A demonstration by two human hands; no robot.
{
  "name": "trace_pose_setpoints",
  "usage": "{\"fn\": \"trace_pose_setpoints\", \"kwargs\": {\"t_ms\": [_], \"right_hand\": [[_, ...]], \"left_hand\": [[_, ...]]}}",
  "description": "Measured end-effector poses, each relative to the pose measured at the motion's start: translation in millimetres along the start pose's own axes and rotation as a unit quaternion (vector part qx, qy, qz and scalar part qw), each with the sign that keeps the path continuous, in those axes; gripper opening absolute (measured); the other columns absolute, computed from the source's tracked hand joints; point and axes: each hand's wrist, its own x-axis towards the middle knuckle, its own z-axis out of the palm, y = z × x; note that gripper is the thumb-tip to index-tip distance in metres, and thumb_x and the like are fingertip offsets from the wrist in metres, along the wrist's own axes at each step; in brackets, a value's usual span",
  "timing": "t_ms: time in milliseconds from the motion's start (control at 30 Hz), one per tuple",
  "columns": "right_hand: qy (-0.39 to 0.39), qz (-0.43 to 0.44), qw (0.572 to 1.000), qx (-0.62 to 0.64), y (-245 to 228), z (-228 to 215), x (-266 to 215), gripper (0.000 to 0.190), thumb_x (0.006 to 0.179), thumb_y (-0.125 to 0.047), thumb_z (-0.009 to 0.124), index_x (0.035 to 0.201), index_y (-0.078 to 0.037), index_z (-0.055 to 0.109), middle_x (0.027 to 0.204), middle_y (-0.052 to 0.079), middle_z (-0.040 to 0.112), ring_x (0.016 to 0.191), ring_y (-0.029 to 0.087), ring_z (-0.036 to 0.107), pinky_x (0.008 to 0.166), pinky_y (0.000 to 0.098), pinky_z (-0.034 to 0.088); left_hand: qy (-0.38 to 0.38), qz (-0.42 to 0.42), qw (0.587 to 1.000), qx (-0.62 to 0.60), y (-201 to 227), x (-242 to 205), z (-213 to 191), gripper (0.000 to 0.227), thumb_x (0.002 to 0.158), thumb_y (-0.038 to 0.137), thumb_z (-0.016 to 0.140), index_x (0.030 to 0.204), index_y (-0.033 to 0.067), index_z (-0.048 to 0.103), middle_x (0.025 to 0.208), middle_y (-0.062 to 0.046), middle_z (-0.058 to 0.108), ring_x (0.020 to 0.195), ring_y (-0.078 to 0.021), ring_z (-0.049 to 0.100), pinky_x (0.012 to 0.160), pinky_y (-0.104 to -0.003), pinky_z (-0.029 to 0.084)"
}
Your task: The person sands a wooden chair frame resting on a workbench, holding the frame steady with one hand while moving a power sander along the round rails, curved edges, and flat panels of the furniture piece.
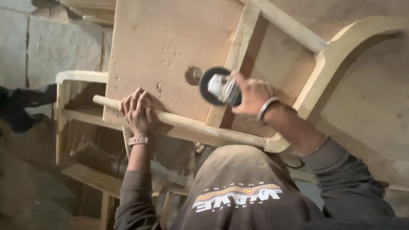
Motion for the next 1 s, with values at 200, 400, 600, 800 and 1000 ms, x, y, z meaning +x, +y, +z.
{"fn": "trace_pose_setpoints", "kwargs": {"t_ms": [200,400,600,800,1000], "right_hand": [[0.062,-0.095,0.992,0.047,14.6,38.9,-26.7,0.104,0.051,-0.034,0.091,0.139,-0.021,0.036,0.097,0.022,0.071,0.083,0.044,0.072,0.072,0.0565,0.058],[0.027,0.058,0.997,0.043,46.6,-15.8,19.8,0.088,0.062,-0.037,0.089,0.134,-0.023,0.041,0.099,0.021,0.071,0.091,0.044,0.071,0.079,0.0561,0.057],[0.147,0.074,0.982,0.093,82.9,-43.1,81.1,0.090,0.058,-0.035,0.093,0.134,-0.021,0.046,0.112,0.021,0.071,0.103,0.045,0.068,0.088,0.0562,0.055],[0.094,0.077,0.992,0.045,63.1,-27.1,73.8,0.094,0.059,-0.039,0.093,0.137,-0.018,0.045,0.109,0.024,0.071,0.104,0.046,0.067,0.087,0.0592,0.053],[-0.029,0.056,0.996,0.062,3.8,-6.4,12.7,0.104,0.062,-0.038,0.087,0.151,-0.022,0.035,0.106,0.023,0.072,0.092,0.040,0.072,0.081,0.0511,0.060]], "left_hand": [[-0.003,0.003,1.000,0.005,7.0,3.5,-2.1,0.047,0.097,0.037,0.045,0.126,0.0108,0.070,0.140,-0.012,0.065,0.130,-0.0335,0.058,0.119,-0.050,0.032],[0.005,0.012,1.000,0.018,0.2,0.8,4.1,0.047,0.099,0.038,0.044,0.128,0.0115,0.070,0.141,-0.012,0.065,0.130,-0.0330,0.058,0.119,-0.049,0.033],[-0.005,0.031,0.999,0.018,-12.1,-2.5,7.4,0.048,0.100,0.041,0.046,0.129,0.0121,0.070,0.141,-0.012,0.063,0.130,-0.0345,0.056,0.120,-0.049,0.032],[-0.040,0.010,0.999,0.015,-5.4,-1.8,1.5,0.046,0.098,0.035,0.048,0.132,0.0120,0.068,0.144,-0.012,0.061,0.132,-0.0341,0.053,0.120,-0.049,0.028],[-0.046,0.000,0.999,0.025,-12.2,-6.7,6.7,0.041,0.098,0.028,0.052,0.132,0.0138,0.069,0.143,-0.010,0.062,0.129,-0.0331,0.053,0.120,-0.048,0.029]]}}
